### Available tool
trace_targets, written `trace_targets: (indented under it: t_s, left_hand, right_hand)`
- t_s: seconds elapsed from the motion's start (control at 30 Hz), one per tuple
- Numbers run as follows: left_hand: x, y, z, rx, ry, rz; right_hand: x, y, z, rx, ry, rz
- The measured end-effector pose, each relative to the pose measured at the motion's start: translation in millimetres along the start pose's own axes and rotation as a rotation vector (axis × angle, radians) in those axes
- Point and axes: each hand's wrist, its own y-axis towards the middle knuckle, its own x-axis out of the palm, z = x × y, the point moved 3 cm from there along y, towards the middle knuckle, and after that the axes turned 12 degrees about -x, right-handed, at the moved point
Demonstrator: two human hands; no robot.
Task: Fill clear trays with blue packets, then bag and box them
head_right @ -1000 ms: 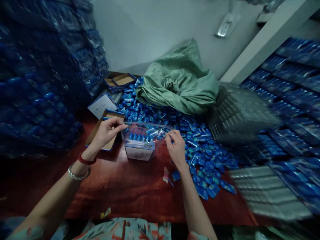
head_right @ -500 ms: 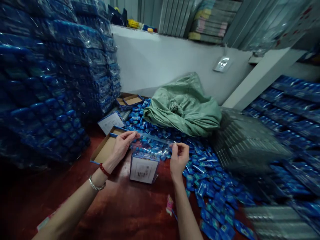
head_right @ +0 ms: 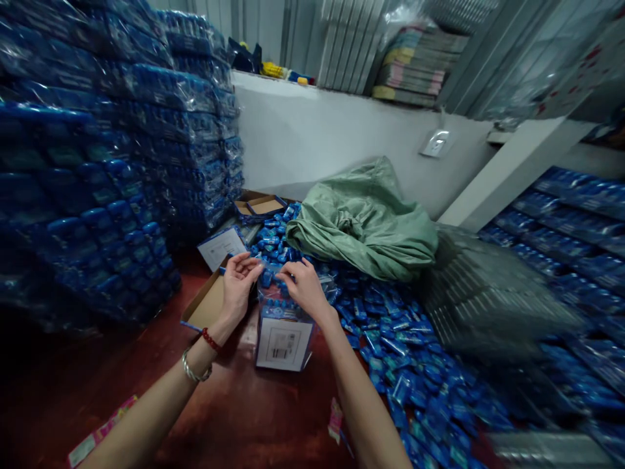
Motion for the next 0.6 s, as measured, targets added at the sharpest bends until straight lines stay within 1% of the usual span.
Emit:
trace_targets:
  t_s: [0.07, 0.17, 0.2, 0.23, 0.27, 0.3, 0.33, 0.37, 0.43, 0.47, 0.53, 0.6]
  left_hand:
    - [-4.5, -2.9, -3.8, -0.007, 0.029, -0.014]
    - [-1.7, -12.8, -14.3, -0.152, 0.082, -0.133]
    - [0.2, -15.8, -17.3, -0.206, 0.087, -0.152]
    - [1.5, -17.7, -19.0, -0.242, 0.077, -0.143]
    - [2.3, -18.2, -19.4, -0.257, 0.056, -0.109]
    - [2.7, -17.5, -18.6, -0.254, 0.028, -0.068]
    - [3.0, -15.8, -17.0, -0.238, 0.002, -0.032]
    - [3.4, -13.5, -14.9, -0.215, -0.018, -0.010]
    - [5.2, -8.8, -10.8, -0.178, -0.038, -0.011]
    - [6.2, -7.2, -9.1, -0.165, -0.039, -0.020]
    - [7.8, -5.7, -6.1, -0.136, -0.030, -0.021]
    - [8.1, -6.2, -3.8, -0.110, -0.009, -0.010]
  right_hand:
    - [-4.4, 6.9, 1.2, -0.032, 0.025, 0.005]
    - [-9.8, 14.8, 3.8, -0.076, 0.021, -0.047]
    - [-10.8, 16.6, 4.9, -0.084, 0.012, -0.072]
    - [-11.3, 17.8, 5.7, -0.089, 0.002, -0.095]
    - [-11.8, 18.4, 5.9, -0.089, -0.021, -0.104]
    - [-12.7, 18.3, 5.0, -0.084, -0.066, -0.088]
    - [-14.0, 17.6, 2.9, -0.076, -0.137, -0.042]
    - [-15.7, 16.1, -1.0, -0.072, -0.228, 0.031]
    - [-16.8, 11.3, -13.6, -0.105, -0.420, 0.182]
    - [-15.0, 8.7, -21.0, -0.145, -0.492, 0.222]
    - [-7.1, 4.7, -33.6, -0.239, -0.561, 0.213]
    - [2.5, 3.0, -39.9, -0.297, -0.582, 0.154]
